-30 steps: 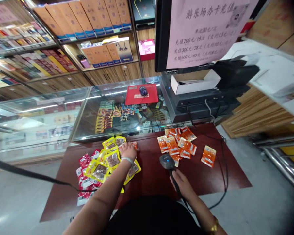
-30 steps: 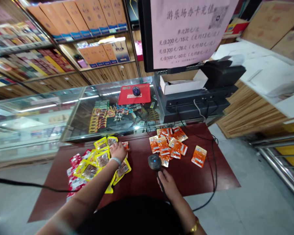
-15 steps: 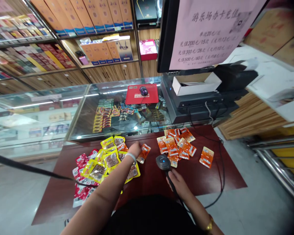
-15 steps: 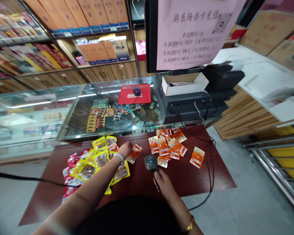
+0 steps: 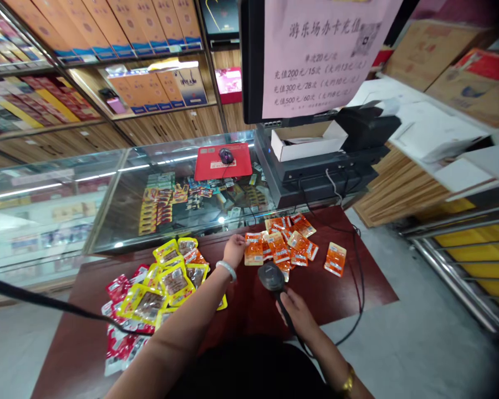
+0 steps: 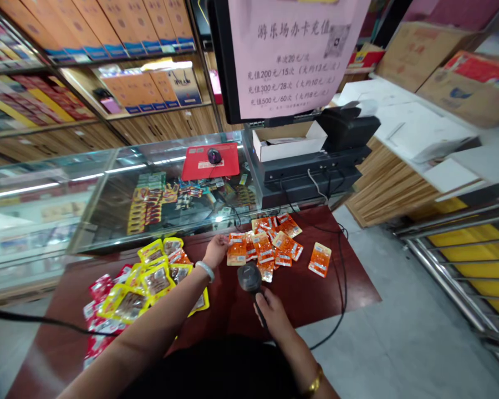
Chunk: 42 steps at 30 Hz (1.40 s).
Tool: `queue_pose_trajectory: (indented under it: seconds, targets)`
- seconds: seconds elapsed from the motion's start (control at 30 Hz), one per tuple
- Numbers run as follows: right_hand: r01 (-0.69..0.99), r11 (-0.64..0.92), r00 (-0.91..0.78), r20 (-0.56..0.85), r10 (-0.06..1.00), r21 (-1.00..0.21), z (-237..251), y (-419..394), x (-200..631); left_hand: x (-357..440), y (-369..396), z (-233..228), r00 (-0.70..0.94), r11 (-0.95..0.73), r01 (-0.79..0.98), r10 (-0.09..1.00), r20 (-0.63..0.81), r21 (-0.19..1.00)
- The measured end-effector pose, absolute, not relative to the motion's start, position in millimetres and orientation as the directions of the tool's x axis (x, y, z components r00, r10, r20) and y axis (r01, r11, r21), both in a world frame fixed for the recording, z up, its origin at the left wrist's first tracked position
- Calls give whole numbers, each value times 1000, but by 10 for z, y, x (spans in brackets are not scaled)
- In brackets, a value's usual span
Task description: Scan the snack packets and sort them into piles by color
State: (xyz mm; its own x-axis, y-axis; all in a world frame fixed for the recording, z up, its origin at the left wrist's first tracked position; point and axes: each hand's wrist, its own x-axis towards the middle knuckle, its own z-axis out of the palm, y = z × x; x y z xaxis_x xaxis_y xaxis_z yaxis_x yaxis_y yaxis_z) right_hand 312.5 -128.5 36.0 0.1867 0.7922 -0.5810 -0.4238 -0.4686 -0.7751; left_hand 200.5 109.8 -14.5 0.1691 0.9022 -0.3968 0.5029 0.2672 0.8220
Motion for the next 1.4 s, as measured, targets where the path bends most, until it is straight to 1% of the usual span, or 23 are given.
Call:
queue_pose_trajectory:
  seconds: [0.07, 0.17, 0.23, 0.27, 0.33, 0.4, 0.43, 0.47, 0.53, 0.6, 0.63, 0.7, 0.73, 0.8, 0.87, 1.0, 1.1, 1.13, 1.17, 1.2, 1.27, 1.33, 1.4]
  targets:
    - [-421, -479, 188, -591, 785, -770, 357, -1311, 3134, 2171, 1038, -103, 193, 350, 386, 874, -446, 854]
    - [-424, -504, 179, -615, 768, -752, 349, -1338, 3139, 2469, 896, -25, 349, 474, 142, 797, -492, 869]
    - [-421, -522, 170, -630, 758, -742, 330, -1343, 3141, 2589, 816, -5, 448, 485, 90, 761, -470, 870]
    - [-417, -531, 169, -637, 752, -738, 317, -1341, 3142, 2593, 794, -12, 470, 462, 100, 759, -451, 881]
    - [-407, -541, 179, -645, 743, -736, 290, -1327, 3142, 2455, 794, -45, 456, 377, 197, 782, -425, 905]
    - [-402, -547, 164, -645, 746, -734, 270, -1305, 3138, 2132, 848, -70, 376, 264, 398, 827, -419, 878]
    - [-400, -550, 157, -646, 747, -733, 262, -1294, 3132, 1920, 892, -66, 314, 215, 517, 853, -417, 828]
    - [-395, -554, 148, -645, 749, -733, 255, -1284, 3124, 1689, 945, -49, 252, 154, 655, 878, -406, 740]
    - [-375, -558, 135, -639, 757, -740, 234, -1271, 3099, 1225, 1071, 16, 156, 25, 870, 933, -324, 492]
    - [-351, -558, 119, -627, 770, -752, 201, -1268, 3066, 825, 1210, 93, 62, 7, 971, 958, -280, 239]
    - [-341, -560, 110, -623, 774, -755, 183, -1268, 3048, 665, 1279, 124, 34, 6, 989, 963, -268, 147]
    - [-321, -565, 104, -621, 777, -760, 161, -1267, 3011, 432, 1406, 156, -21, 28, 999, 961, -276, 19]
    - [-310, -566, 102, -619, 779, -764, 162, -1265, 2994, 357, 1461, 157, -32, 29, 999, 955, -294, -15]
    - [-293, -564, 95, -611, 786, -772, 192, -1258, 2967, 269, 1551, 140, -25, 13, 999, 942, -336, -40]
    - [-292, -563, 87, -607, 790, -774, 238, -1252, 2953, 235, 1617, 121, 12, -24, 999, 924, -381, -26]
    - [-315, -579, 99, -633, 768, -752, 270, -1261, 2960, 227, 1695, 149, 93, -82, 996, 881, -463, 46]
    - [-341, -580, 113, -645, 756, -740, 236, -1276, 2970, 277, 1718, 219, 118, -92, 992, 897, -427, 82]
    - [-350, -581, 117, -649, 751, -735, 227, -1279, 2970, 315, 1718, 241, 123, -83, 990, 907, -402, 116]
    - [-357, -581, 120, -653, 748, -731, 225, -1279, 2968, 366, 1713, 257, 128, -66, 983, 918, -376, 174]
    - [-362, -579, 120, -653, 748, -730, 229, -1276, 2964, 431, 1701, 265, 132, -40, 966, 926, -354, 257]
    - [-363, -566, 115, -639, 761, -740, 255, -1263, 2952, 600, 1658, 252, 138, 35, 886, 932, -335, 463]
    - [-357, -545, 113, -614, 781, -758, 299, -1236, 2940, 806, 1585, 205, 156, 125, 752, 920, -358, 647]
    - [-356, -528, 115, -597, 794, -771, 356, -1198, 2932, 1023, 1490, 143, 196, 240, 590, 884, -425, 771]
